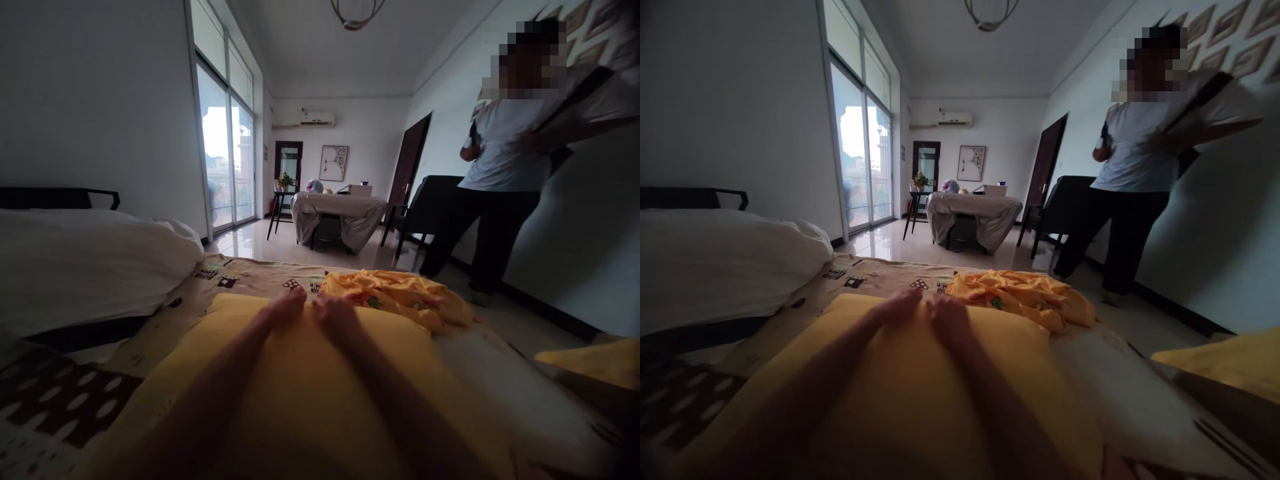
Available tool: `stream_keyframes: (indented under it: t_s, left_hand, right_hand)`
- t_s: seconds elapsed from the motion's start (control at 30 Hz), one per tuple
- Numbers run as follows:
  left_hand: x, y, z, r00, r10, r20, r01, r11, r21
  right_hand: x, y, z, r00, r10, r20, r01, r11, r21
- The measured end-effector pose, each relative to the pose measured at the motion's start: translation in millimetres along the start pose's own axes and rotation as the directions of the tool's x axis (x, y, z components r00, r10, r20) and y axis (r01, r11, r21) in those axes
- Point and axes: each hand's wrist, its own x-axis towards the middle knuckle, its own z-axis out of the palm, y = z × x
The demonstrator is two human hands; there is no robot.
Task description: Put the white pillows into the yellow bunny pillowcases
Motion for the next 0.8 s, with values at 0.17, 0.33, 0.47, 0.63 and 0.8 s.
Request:
stream_keyframes:
  t_s: [0.17, 0.33, 0.47, 0.63, 0.8]
  left_hand:
    - [-11, -15, 64.2, 0.998, 0.027, 0.060, -0.021, 0.996, -0.089]
    - [-40, -101, 53.0, 0.975, -0.201, 0.089, 0.208, 0.976, -0.069]
    - [-64, -142, 49.7, 0.925, -0.371, 0.079, 0.374, 0.927, -0.017]
    - [-68, -113, 25.0, 0.937, -0.336, 0.094, 0.334, 0.942, 0.035]
    - [-35, -27, 4.4, 0.964, 0.185, 0.189, -0.180, 0.983, -0.045]
  right_hand:
    - [-13, 9, 56, 0.996, -0.052, 0.068, 0.046, 0.995, 0.090]
    - [-14, 110, 47, 0.980, 0.130, 0.153, -0.148, 0.982, 0.118]
    - [-42, 174, 51, 0.940, 0.273, 0.207, -0.294, 0.953, 0.079]
    - [-69, 176, 28, 0.912, 0.399, 0.091, -0.399, 0.917, -0.018]
    - [-71, 55, 6, 0.998, 0.062, -0.013, -0.061, 0.997, 0.050]
